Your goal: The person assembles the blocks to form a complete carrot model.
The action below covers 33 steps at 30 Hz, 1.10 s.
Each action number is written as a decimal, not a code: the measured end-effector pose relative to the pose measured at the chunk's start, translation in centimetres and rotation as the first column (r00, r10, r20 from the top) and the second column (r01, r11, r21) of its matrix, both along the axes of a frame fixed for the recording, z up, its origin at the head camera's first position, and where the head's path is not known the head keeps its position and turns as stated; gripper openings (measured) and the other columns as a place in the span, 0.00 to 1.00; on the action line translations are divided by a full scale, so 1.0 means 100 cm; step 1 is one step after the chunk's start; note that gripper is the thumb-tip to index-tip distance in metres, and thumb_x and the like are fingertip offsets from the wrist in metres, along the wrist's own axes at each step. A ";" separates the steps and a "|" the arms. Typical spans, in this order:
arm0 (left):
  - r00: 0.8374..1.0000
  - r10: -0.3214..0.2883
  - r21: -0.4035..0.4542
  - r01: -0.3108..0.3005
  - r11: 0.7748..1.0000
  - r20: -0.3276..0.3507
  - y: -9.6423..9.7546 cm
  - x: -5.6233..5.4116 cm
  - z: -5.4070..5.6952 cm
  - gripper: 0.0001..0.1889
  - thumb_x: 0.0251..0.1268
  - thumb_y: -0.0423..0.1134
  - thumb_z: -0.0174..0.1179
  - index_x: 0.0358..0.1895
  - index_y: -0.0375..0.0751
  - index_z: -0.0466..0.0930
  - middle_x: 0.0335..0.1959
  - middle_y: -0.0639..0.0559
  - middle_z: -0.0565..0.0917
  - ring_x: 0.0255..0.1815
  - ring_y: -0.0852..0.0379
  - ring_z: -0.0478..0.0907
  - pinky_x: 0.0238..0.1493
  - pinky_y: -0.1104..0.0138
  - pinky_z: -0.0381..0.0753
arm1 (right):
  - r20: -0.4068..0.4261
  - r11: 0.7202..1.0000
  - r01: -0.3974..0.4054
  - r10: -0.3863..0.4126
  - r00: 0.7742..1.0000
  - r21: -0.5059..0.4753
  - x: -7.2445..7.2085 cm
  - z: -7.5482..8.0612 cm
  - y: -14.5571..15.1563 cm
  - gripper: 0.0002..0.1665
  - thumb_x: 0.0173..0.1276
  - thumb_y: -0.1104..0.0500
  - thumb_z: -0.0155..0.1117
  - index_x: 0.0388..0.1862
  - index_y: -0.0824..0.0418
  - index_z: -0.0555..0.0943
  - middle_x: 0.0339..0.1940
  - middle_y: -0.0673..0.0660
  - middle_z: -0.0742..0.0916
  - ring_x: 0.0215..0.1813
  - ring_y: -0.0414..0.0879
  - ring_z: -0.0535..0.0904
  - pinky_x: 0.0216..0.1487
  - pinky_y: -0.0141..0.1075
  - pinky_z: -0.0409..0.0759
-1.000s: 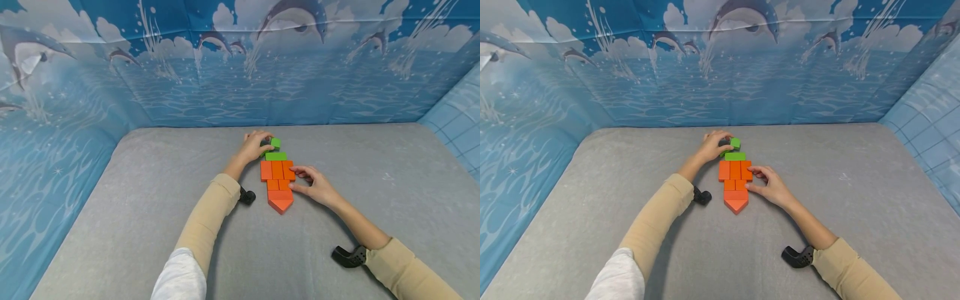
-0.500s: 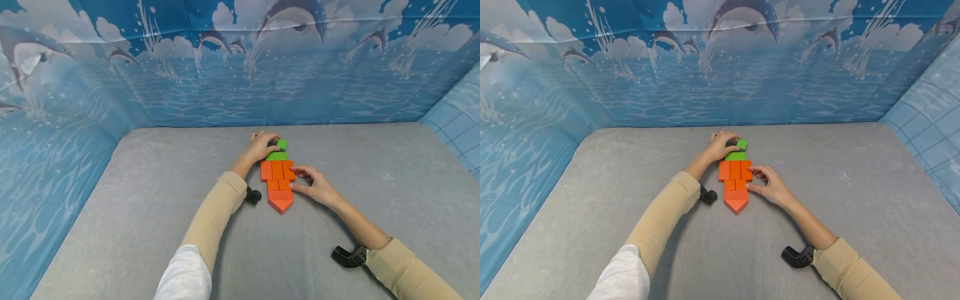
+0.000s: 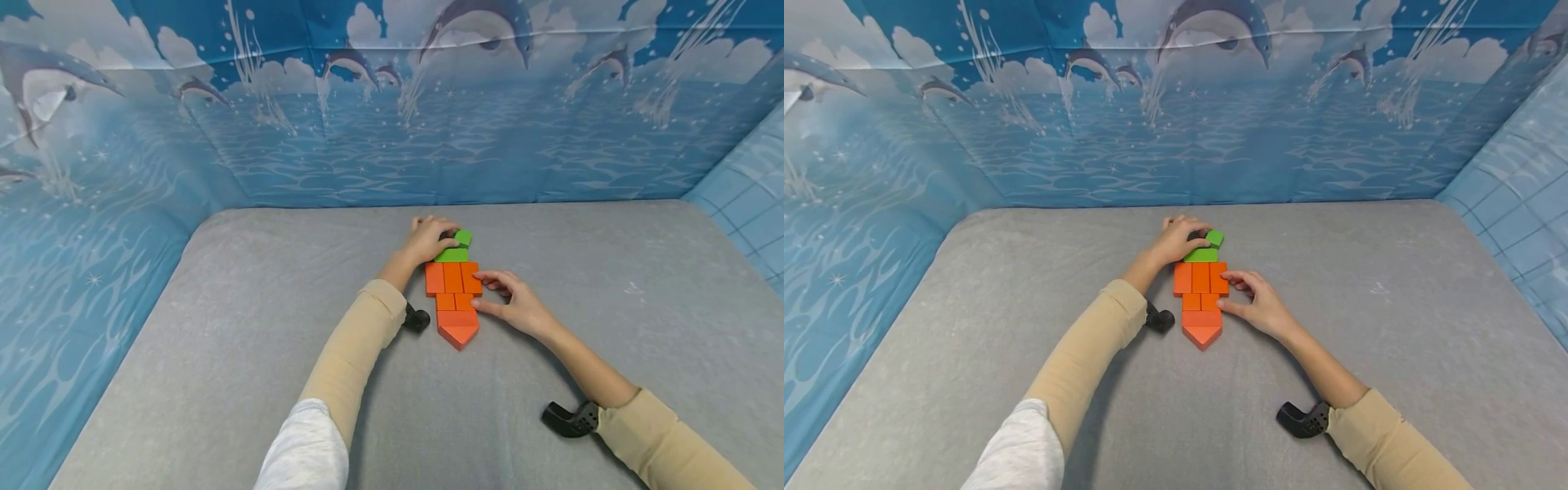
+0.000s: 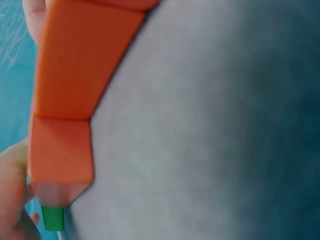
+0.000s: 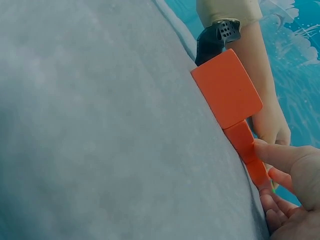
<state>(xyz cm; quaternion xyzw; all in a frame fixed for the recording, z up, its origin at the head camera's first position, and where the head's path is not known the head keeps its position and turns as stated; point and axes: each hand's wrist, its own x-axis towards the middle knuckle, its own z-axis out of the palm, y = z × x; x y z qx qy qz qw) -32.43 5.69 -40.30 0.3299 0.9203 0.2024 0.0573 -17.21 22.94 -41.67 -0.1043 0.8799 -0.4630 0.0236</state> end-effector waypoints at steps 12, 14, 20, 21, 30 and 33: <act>0.998 0.062 0.010 -0.062 0.998 0.008 0.008 0.003 0.000 0.17 0.69 0.46 0.48 0.59 0.54 0.74 0.50 0.59 0.78 0.57 0.58 0.67 0.59 0.57 0.49 | -0.007 1.000 -0.002 0.001 1.000 -0.008 0.000 -0.002 0.000 0.30 0.59 0.57 0.66 0.59 0.65 0.71 0.52 0.63 0.75 0.52 0.54 0.69 0.53 0.45 0.64; 0.998 0.060 0.017 -0.060 0.998 0.011 0.008 0.004 0.000 0.17 0.69 0.45 0.48 0.59 0.54 0.74 0.50 0.59 0.79 0.57 0.58 0.66 0.60 0.57 0.49 | -0.007 1.000 0.000 0.000 1.000 -0.004 0.000 -0.002 0.000 0.30 0.59 0.57 0.66 0.59 0.65 0.71 0.52 0.63 0.75 0.52 0.54 0.70 0.53 0.45 0.64; 0.999 0.036 0.052 -0.037 0.998 0.026 0.008 0.005 0.001 0.17 0.69 0.45 0.49 0.58 0.52 0.74 0.49 0.59 0.79 0.56 0.59 0.66 0.61 0.57 0.47 | -0.005 1.000 0.004 -0.004 1.000 0.005 0.000 -0.001 0.000 0.30 0.59 0.56 0.66 0.59 0.65 0.71 0.53 0.63 0.75 0.53 0.54 0.70 0.52 0.45 0.64; 0.999 0.031 0.055 -0.032 0.998 0.026 0.009 0.006 0.001 0.17 0.69 0.45 0.49 0.58 0.52 0.74 0.49 0.59 0.79 0.56 0.59 0.66 0.61 0.58 0.47 | -0.004 1.000 0.004 -0.004 1.000 0.004 0.000 -0.001 0.000 0.30 0.59 0.56 0.66 0.59 0.65 0.71 0.53 0.63 0.75 0.53 0.54 0.70 0.52 0.45 0.63; 1.000 -0.010 0.051 0.009 0.999 0.027 0.010 0.007 0.000 0.18 0.69 0.45 0.48 0.59 0.53 0.74 0.49 0.60 0.79 0.55 0.59 0.66 0.61 0.57 0.46 | -0.003 1.000 0.005 -0.005 1.000 0.012 -0.001 -0.001 0.000 0.31 0.59 0.56 0.66 0.60 0.65 0.70 0.53 0.63 0.75 0.53 0.54 0.70 0.52 0.45 0.63; 0.999 -0.017 0.049 0.015 0.999 0.029 0.011 0.007 0.000 0.18 0.69 0.45 0.48 0.59 0.53 0.73 0.49 0.60 0.78 0.55 0.59 0.66 0.60 0.58 0.46 | -0.002 1.000 0.007 -0.007 1.000 0.014 0.000 -0.001 0.001 0.31 0.59 0.56 0.66 0.60 0.65 0.70 0.53 0.63 0.75 0.53 0.54 0.70 0.52 0.45 0.63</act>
